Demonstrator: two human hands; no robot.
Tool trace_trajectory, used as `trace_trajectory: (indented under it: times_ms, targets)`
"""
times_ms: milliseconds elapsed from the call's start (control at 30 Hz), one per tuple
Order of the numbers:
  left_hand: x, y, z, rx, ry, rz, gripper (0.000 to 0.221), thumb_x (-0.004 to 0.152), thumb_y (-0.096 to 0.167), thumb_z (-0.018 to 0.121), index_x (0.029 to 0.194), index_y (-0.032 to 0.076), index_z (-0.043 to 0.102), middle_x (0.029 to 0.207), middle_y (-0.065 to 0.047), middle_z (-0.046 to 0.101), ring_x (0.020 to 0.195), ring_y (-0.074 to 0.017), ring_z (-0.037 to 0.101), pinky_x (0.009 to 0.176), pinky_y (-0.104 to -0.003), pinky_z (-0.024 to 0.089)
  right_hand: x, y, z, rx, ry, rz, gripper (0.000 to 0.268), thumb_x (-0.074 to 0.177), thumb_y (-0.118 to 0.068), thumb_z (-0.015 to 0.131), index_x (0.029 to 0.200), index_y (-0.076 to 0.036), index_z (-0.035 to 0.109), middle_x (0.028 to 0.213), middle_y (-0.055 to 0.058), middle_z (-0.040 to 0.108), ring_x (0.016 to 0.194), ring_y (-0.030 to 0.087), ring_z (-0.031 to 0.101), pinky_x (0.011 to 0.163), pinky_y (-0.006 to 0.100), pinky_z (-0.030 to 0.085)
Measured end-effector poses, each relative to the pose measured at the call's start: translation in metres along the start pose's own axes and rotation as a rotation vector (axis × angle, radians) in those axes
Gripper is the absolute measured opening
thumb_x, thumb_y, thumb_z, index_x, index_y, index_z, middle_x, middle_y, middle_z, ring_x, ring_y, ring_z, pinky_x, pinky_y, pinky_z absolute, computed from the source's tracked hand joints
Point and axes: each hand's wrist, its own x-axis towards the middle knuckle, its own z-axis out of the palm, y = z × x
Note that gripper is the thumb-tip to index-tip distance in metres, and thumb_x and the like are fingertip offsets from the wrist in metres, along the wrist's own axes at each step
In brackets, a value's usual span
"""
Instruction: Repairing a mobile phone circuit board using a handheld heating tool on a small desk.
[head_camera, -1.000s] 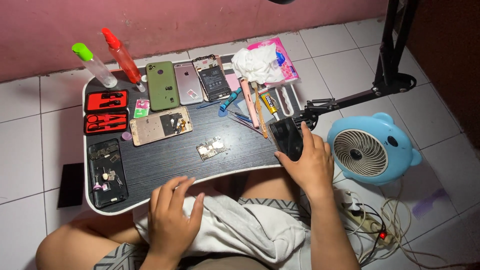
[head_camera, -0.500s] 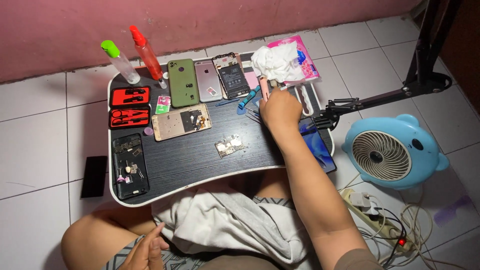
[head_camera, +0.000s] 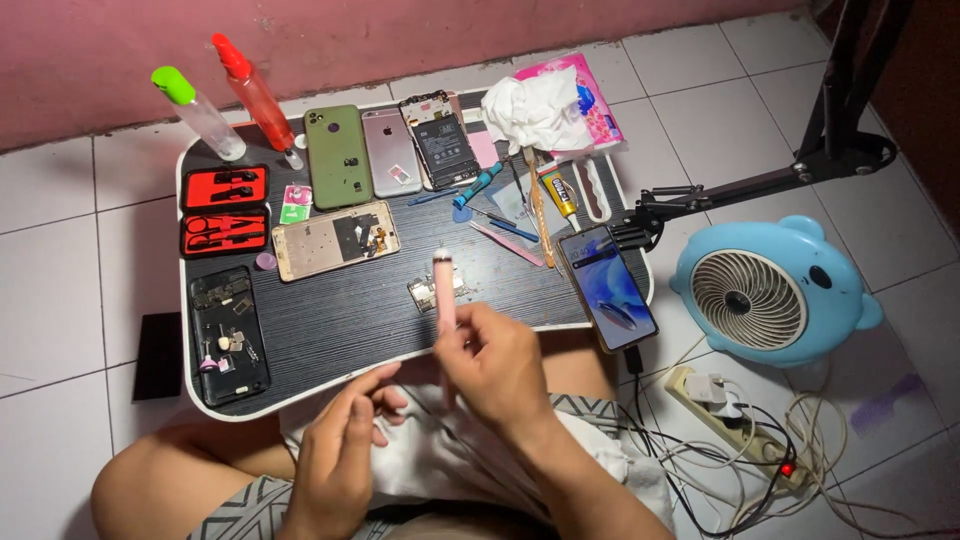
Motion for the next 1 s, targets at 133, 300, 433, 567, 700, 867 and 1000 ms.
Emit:
trace_trajectory:
  times_ms: [133, 300, 433, 567, 700, 867, 1000]
  targets:
    - [0.018, 0.013, 0.021, 0.198, 0.011, 0.016, 0.046, 0.098, 0.022, 0.038, 0.132, 0.005, 0.064, 0.113, -0.008, 0.075, 0.091, -0.0164, 0.072, 0.080, -0.030, 0.058, -0.024, 0.012, 0.008, 0.184, -0.145, -0.030, 0.017, 0.084, -0.006, 0.069, 0.100, 0.000, 0.072, 0.077, 0.005, 0.076, 0.056, 0.009, 0.063, 0.048, 0.021, 0.050]
    - [0.017, -0.004, 0.033, 0.081, -0.112, 0.005, 0.051, 0.100, 0.028, 0.038, 0.145, 0.005, 0.050, 0.145, -0.013, 0.061, 0.130, -0.0260, 0.061, 0.106, -0.039, 0.046, -0.024, 0.025, -0.006, 0.317, -0.440, -0.010, 0.025, 0.085, -0.005, 0.070, 0.109, -0.003, 0.074, 0.079, 0.003, 0.075, 0.054, 0.006, 0.052, 0.045, 0.020, 0.039]
    - [0.008, -0.012, 0.032, 0.004, -0.101, -0.301, 0.054, 0.099, 0.039, 0.040, 0.142, 0.012, 0.060, 0.089, -0.004, 0.071, 0.062, -0.0114, 0.053, 0.059, -0.026, 0.046, -0.001, 0.027, -0.022, 0.297, -0.611, -0.176, 0.016, 0.087, -0.008, 0.066, 0.095, -0.003, 0.078, 0.096, 0.009, 0.082, 0.053, 0.011, 0.057, 0.045, 0.024, 0.042]
    - [0.004, -0.023, 0.029, 0.483, 0.050, 0.087, 0.041, 0.086, 0.021, 0.060, 0.126, 0.014, 0.065, 0.101, -0.003, 0.075, 0.077, -0.0214, 0.072, 0.068, -0.035, 0.056, 0.009, 0.023, -0.009, 0.112, -0.392, -0.226, 0.024, 0.087, -0.027, 0.065, 0.079, -0.004, 0.067, 0.063, 0.005, 0.065, 0.049, 0.016, 0.052, 0.048, 0.028, 0.042]
    - [-0.002, -0.020, 0.031, 0.738, 0.223, 0.264, 0.041, 0.080, 0.016, 0.071, 0.121, 0.013, 0.069, 0.097, -0.001, 0.073, 0.067, -0.0250, 0.070, 0.059, -0.037, 0.056, 0.000, 0.021, 0.017, 0.196, -0.243, -0.111, 0.042, 0.093, -0.028, 0.068, 0.060, -0.004, 0.055, 0.052, 0.004, 0.055, 0.047, 0.014, 0.043, 0.044, 0.028, 0.038]
    - [0.003, -0.016, 0.018, 0.996, 0.337, 0.409, 0.051, 0.080, 0.014, 0.076, 0.130, 0.013, 0.068, 0.082, -0.001, 0.061, 0.055, -0.0195, 0.058, 0.052, -0.036, 0.050, 0.002, 0.020, 0.031, 0.356, -0.217, -0.086, 0.042, 0.092, -0.023, 0.070, 0.058, -0.003, 0.056, 0.052, 0.002, 0.057, 0.047, 0.009, 0.043, 0.044, 0.024, 0.039]
    - [0.012, -0.004, 0.008, 0.464, 0.033, 0.053, 0.041, 0.082, 0.016, 0.068, 0.124, 0.012, 0.067, 0.092, -0.009, 0.084, 0.068, -0.0256, 0.082, 0.057, -0.037, 0.060, 0.012, 0.031, 0.037, 0.421, -0.187, -0.319, 0.048, 0.090, -0.011, 0.068, 0.054, -0.007, 0.036, 0.051, -0.001, 0.038, 0.048, 0.010, 0.024, 0.043, 0.026, 0.024]
